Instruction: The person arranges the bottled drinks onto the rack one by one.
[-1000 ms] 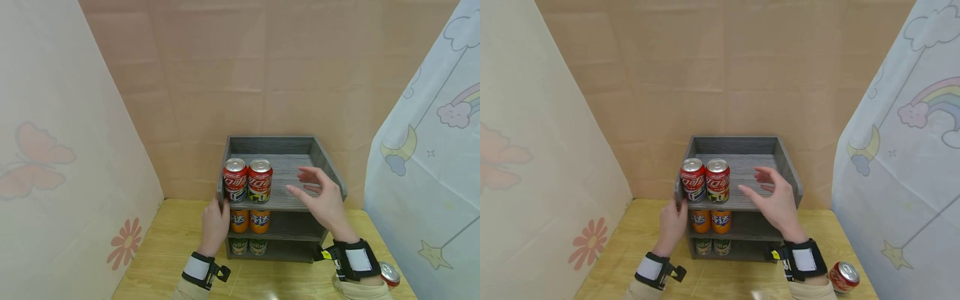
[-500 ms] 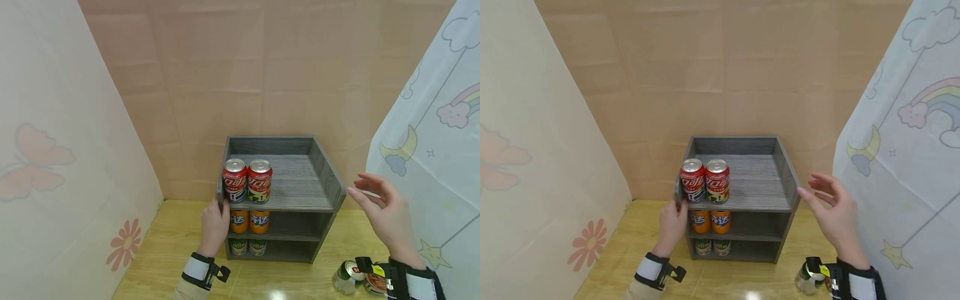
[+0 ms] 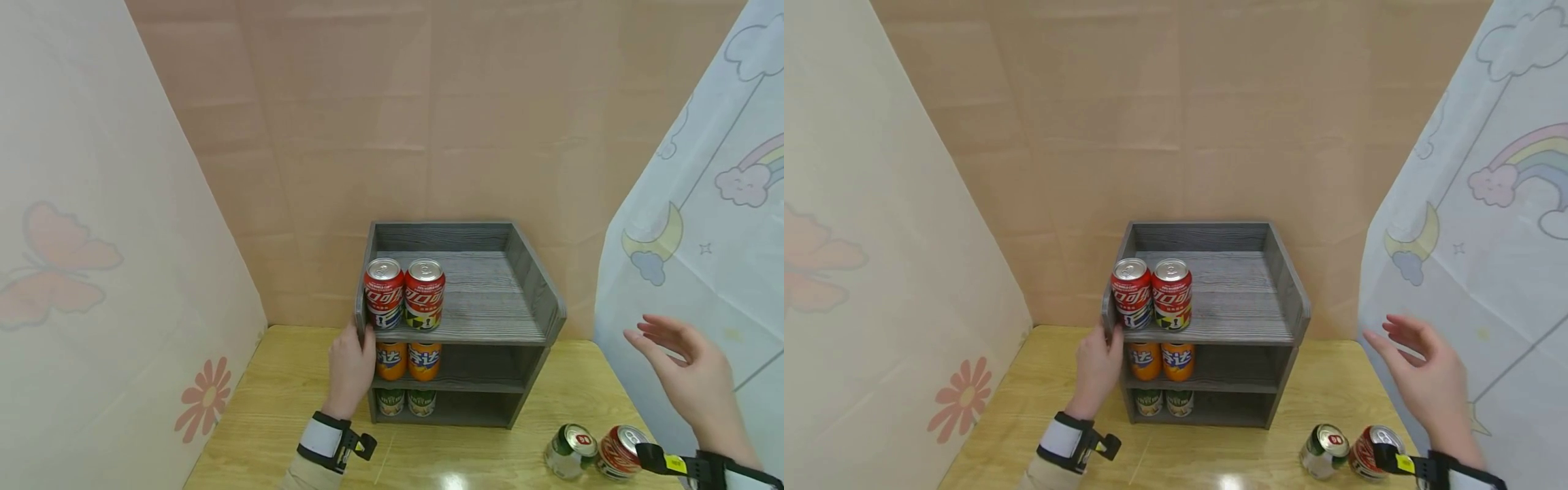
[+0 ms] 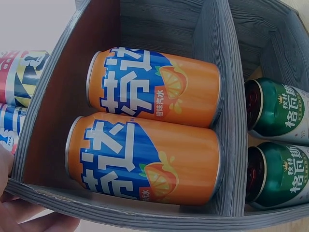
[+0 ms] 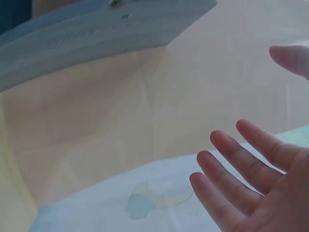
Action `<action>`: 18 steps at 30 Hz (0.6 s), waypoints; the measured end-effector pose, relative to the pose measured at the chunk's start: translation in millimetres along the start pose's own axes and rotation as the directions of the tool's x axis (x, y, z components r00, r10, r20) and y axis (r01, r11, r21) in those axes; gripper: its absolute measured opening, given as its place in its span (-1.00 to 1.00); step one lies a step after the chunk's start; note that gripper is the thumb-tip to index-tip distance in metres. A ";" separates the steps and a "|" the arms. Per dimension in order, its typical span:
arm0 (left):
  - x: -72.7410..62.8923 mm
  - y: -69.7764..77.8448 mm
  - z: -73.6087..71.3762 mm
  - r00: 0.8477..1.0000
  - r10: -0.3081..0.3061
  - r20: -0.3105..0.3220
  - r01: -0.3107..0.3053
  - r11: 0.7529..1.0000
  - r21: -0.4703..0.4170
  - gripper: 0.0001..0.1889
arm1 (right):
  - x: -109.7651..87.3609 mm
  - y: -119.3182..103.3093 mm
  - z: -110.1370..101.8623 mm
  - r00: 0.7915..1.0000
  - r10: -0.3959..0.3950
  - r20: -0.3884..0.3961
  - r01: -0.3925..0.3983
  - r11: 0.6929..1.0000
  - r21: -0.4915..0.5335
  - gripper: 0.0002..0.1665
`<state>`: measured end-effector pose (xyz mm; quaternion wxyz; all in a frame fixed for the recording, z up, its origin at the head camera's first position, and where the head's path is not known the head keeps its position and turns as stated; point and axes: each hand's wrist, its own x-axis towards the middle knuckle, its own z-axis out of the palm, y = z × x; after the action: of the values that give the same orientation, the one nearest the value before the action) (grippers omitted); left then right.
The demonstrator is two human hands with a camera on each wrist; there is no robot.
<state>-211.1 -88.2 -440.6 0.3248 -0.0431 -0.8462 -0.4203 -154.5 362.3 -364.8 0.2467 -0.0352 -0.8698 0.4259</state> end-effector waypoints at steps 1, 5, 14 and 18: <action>0.1 -0.5 0.3 1.000 -0.001 0.001 0.001 1.000 0.001 -0.89 | -0.4 6.2 -0.7 1.000 0.015 0.008 -0.014 1.000 -0.021 -0.47; 0.1 -0.4 0.3 1.000 -0.005 0.001 0.005 1.000 0.002 -0.89 | -1.7 29.5 -3.5 0.994 0.094 0.049 -0.088 0.990 -0.111 -0.30; 0.6 -2.1 1.2 1.000 0.007 0.004 -0.007 1.000 -0.006 -0.89 | -4.3 76.7 -6.3 0.940 0.307 0.148 -0.269 0.935 -0.232 -0.03; 0.6 -1.5 1.1 1.000 0.004 0.003 -0.004 1.000 -0.008 -0.88 | -8.2 98.3 -5.9 0.902 0.381 0.204 -0.321 0.906 -0.275 0.03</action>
<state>-212.6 -88.5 -441.8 0.3240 -0.0468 -0.8449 -0.4230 -159.3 426.8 -439.6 0.0466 -0.1665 -0.9173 0.3586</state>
